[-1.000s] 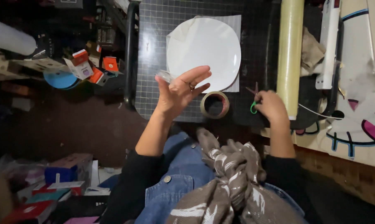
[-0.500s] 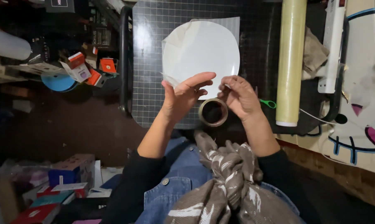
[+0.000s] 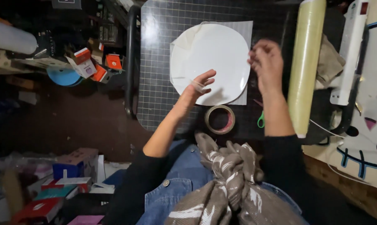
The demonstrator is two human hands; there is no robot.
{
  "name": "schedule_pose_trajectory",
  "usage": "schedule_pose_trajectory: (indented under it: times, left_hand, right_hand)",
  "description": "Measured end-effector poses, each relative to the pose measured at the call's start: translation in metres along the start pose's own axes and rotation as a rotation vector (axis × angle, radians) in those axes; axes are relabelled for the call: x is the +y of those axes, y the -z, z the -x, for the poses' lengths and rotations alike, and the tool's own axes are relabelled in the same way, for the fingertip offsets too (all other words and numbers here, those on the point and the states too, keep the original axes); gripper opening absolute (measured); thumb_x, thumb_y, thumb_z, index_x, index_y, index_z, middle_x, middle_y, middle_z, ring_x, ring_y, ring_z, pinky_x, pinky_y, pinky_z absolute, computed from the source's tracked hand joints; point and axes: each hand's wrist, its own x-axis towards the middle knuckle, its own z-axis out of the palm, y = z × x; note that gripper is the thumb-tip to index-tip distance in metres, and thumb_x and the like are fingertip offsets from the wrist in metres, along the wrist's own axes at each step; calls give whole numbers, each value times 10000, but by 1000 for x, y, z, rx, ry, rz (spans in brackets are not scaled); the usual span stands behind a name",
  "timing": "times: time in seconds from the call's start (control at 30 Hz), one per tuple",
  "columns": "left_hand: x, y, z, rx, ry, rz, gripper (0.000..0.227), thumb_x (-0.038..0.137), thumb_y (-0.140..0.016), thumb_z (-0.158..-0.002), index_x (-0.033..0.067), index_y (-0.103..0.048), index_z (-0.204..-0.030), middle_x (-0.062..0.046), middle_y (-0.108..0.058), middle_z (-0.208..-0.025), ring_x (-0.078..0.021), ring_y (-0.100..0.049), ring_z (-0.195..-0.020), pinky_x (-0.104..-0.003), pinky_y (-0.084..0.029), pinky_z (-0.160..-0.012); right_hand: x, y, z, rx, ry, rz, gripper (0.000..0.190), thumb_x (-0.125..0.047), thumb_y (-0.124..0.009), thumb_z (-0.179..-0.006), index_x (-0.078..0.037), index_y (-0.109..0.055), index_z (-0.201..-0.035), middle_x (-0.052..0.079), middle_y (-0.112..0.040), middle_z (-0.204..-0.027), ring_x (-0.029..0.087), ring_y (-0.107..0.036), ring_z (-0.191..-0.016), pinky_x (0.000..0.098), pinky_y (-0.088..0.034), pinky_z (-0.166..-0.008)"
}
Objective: Wrapping a white ceramic plate with plastic film and securing it with packing tape.
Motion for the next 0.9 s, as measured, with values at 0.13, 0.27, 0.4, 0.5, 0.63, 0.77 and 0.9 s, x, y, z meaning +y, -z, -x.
schedule_pose_trajectory:
  times: [0.13, 0.27, 0.4, 0.5, 0.63, 0.77, 0.9]
  left_hand:
    - [-10, 6, -6, 67, -35, -297, 742, 572, -282, -1026, 14, -431, -1491, -202, -383, -1604, -364, -319, -1528, -541, -225, -1260]
    - [-34, 13, -19, 36, -25, -424, 944, 760, -211, -976, 9, -332, -1535, -261, -301, -1628, -433, -346, -1501, -545, -255, -1234]
    - [-46, 19, -32, 24, 9, -546, 924, 737, -170, -981, 28, -325, -1552, -222, -353, -1626, -392, -222, -1560, -513, -165, -1269]
    - [-46, 22, -42, 5, 29, -612, 973, 774, -157, -948, 35, -307, -1563, -203, -349, -1633, -383, -198, -1565, -529, -167, -1267]
    - [-53, 30, -52, -32, -63, -699, 879, 673, -188, -1016, -18, -326, -1542, -218, -363, -1618, -400, -262, -1546, -495, -217, -1263]
    - [-55, 38, -67, -36, -155, -829, 683, 489, -385, -1043, 38, -332, -1554, -231, -305, -1648, -410, -361, -1516, -476, -321, -1230]
    - [-60, 50, -108, -81, -235, -1144, 1007, 818, -255, -924, 44, -409, -1549, -162, -138, -1697, -438, -384, -1509, -602, -383, -1154]
  right_hand:
    - [22, 8, -37, -48, 242, 328, 700, 24, -598, -974, -143, -281, -1576, 294, -422, -1471, 274, -541, -1155, 327, -513, -943]
    - [56, 14, -71, -6, 266, 627, 933, 9, -666, -975, -253, -49, -1625, 372, -479, -1460, 438, -609, -1282, 467, -560, -1068]
    - [83, 24, -97, 111, 321, 705, 1072, -4, -758, -980, -229, 57, -1639, 111, -756, -1079, 135, -733, -884, 222, -658, -861]
    - [85, 17, -102, 199, 441, 769, 1073, 51, -788, -955, -207, -23, -1662, 14, -800, -939, 86, -716, -797, 182, -609, -798]
    - [70, -5, -77, 119, 725, 1013, 1001, 52, -807, -973, -161, -128, -1677, -41, -751, -886, 80, -707, -812, 197, -563, -935]
    - [70, -5, -76, 118, 1078, 1468, 850, -2, -790, -931, -119, -319, -1629, -76, -765, -944, 111, -642, -781, 233, -555, -785]
    - [62, -8, -74, 27, 1137, 1526, 797, -5, -802, -933, -81, -374, -1601, -28, -743, -987, 138, -656, -839, 269, -554, -835]
